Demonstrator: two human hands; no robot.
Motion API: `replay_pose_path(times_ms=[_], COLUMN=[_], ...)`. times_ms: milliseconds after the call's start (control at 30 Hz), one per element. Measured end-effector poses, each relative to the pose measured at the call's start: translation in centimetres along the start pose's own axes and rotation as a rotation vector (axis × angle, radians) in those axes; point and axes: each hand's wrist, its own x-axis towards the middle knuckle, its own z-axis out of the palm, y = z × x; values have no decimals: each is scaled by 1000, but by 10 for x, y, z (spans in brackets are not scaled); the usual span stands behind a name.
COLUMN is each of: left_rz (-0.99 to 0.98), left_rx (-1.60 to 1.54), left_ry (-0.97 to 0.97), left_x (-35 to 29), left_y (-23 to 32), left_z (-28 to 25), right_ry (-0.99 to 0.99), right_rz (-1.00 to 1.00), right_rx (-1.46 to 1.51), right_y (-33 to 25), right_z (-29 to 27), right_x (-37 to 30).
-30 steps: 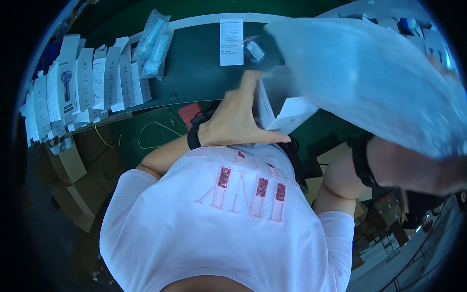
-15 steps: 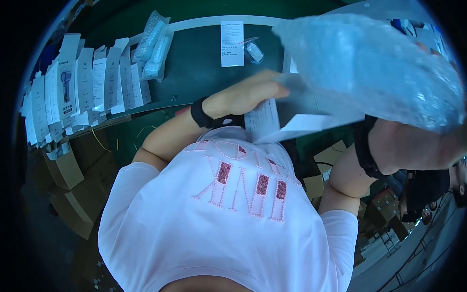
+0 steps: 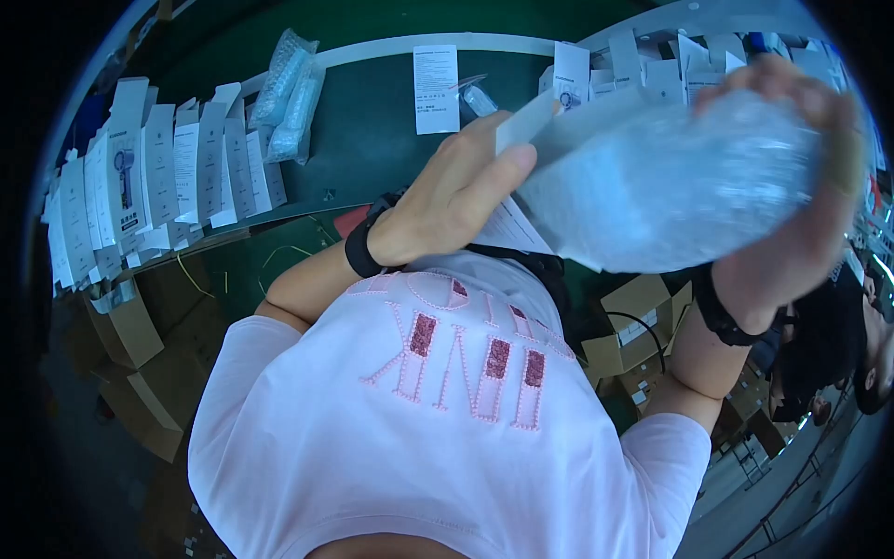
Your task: Packaging electronic products by wrapping them in bubble wrap, placing them into boxes along with manuals, and organizing them on the assembly line.
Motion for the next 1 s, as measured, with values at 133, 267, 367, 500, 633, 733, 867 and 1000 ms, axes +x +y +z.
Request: replay_pose_path(times_ms=[133, 267, 367, 500, 633, 733, 867, 1000], left_rz=[-35, -64, -224, -322, -214, -67, -196, -344], left_rx=[48, -165, -274, -458, -299, -95, -50, -20], left_ry=[0, 15, 8, 47, 64, 165, 204, 477], left_x=[-2, -6, -13, -23, -31, -45, -60, -91], left_y=[-17, -19, -24, -26, -17, -42, -43, -56], left_z=[-1, -2, 1, 6, -9, -17, -32, -76], right_ry=[59, -176, -151, -81, -550, -338, -616, -385], right_rz=[-45, -155, -76, 39, 278, 434, 374, 395], right_rx=[145, 246, 226, 192, -442, -755, -598, -461], right_y=[-6, 21, 34, 55, 47, 31, 73, 122], right_z=[5, 14, 35, 50, 77, 87, 123, 121], right_x=[3, 15, 10, 4, 4, 5, -3, 26])
